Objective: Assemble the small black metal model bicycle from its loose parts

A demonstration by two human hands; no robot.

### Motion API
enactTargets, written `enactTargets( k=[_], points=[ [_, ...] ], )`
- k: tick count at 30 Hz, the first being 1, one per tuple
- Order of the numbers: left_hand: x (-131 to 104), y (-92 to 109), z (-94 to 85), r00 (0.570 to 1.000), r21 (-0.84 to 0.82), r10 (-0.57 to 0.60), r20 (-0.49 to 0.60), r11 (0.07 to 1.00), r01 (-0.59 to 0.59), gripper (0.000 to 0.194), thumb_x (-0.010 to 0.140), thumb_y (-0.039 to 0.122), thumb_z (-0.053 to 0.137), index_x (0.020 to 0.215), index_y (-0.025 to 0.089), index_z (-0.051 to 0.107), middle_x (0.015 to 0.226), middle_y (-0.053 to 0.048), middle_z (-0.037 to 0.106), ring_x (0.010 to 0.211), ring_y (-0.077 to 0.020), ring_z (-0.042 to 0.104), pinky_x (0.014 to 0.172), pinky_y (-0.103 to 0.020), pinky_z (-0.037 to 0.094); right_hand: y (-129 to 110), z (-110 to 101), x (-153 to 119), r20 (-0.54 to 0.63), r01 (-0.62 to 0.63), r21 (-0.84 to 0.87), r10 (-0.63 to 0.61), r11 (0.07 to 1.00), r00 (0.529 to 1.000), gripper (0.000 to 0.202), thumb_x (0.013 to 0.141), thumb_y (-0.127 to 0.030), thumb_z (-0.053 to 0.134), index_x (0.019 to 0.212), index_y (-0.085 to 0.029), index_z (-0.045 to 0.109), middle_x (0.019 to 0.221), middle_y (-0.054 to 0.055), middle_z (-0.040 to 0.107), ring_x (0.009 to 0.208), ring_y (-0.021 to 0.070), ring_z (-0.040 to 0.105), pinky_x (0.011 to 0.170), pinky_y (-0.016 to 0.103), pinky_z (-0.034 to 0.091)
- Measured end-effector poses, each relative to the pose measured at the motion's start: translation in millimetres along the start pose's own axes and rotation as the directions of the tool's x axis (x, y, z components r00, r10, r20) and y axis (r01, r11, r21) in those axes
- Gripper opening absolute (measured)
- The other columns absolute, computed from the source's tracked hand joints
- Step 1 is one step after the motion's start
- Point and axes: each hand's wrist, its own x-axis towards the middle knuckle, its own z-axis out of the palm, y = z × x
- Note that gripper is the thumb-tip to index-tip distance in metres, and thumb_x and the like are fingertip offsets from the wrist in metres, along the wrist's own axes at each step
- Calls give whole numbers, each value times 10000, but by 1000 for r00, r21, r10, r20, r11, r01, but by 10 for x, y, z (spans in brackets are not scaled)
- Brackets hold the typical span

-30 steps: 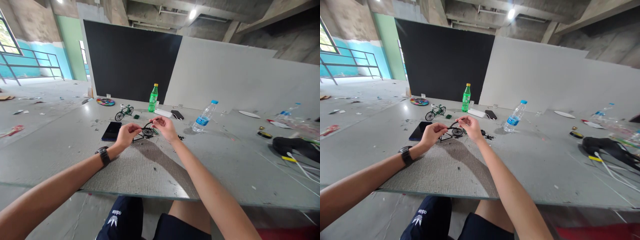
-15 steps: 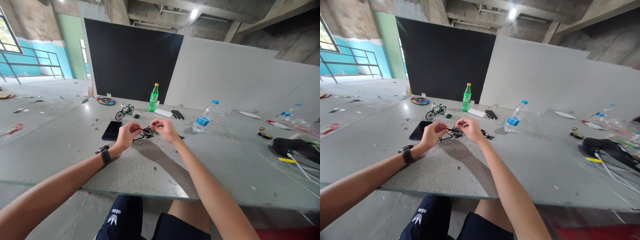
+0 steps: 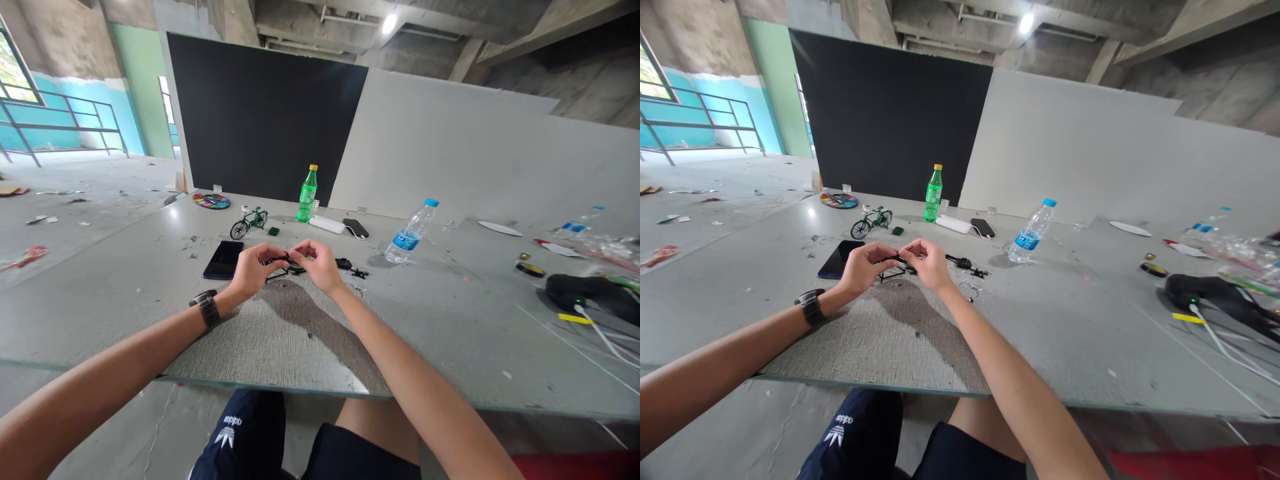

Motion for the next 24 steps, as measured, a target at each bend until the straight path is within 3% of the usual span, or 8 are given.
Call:
enactTargets(
  k=[9,17,24],
  points=[
    [13,21,41,989,-241,-133,63,960,144,319,778,393,785,964,143,717,946,-96,786,872,-208,750,879,-390,595,63,-28,25,-7,-9,21,9,1000,1000,396,788,-594,763,837,-209,683,810,47,709,754,184,641,727,325,520],
    [19,-42,24,990,-220,-137,42,965,143,336,701,413,848,847,158,686,883,-81,772,846,-206,736,845,-384,586,78,-4,-11,17,20,-3,-20,1000,1000,327,807,-531,774,849,-213,711,809,36,708,764,173,635,724,315,498],
    [38,-15,19,984,-264,-176,-4,950,169,391,604,431,906,783,152,699,808,-70,760,777,-202,717,800,-370,570,77,67,-22,-37,-25,115,30,993,999,374,755,-555,806,822,-200,710,736,13,671,689,144,583,659,285,465]
  ],
)
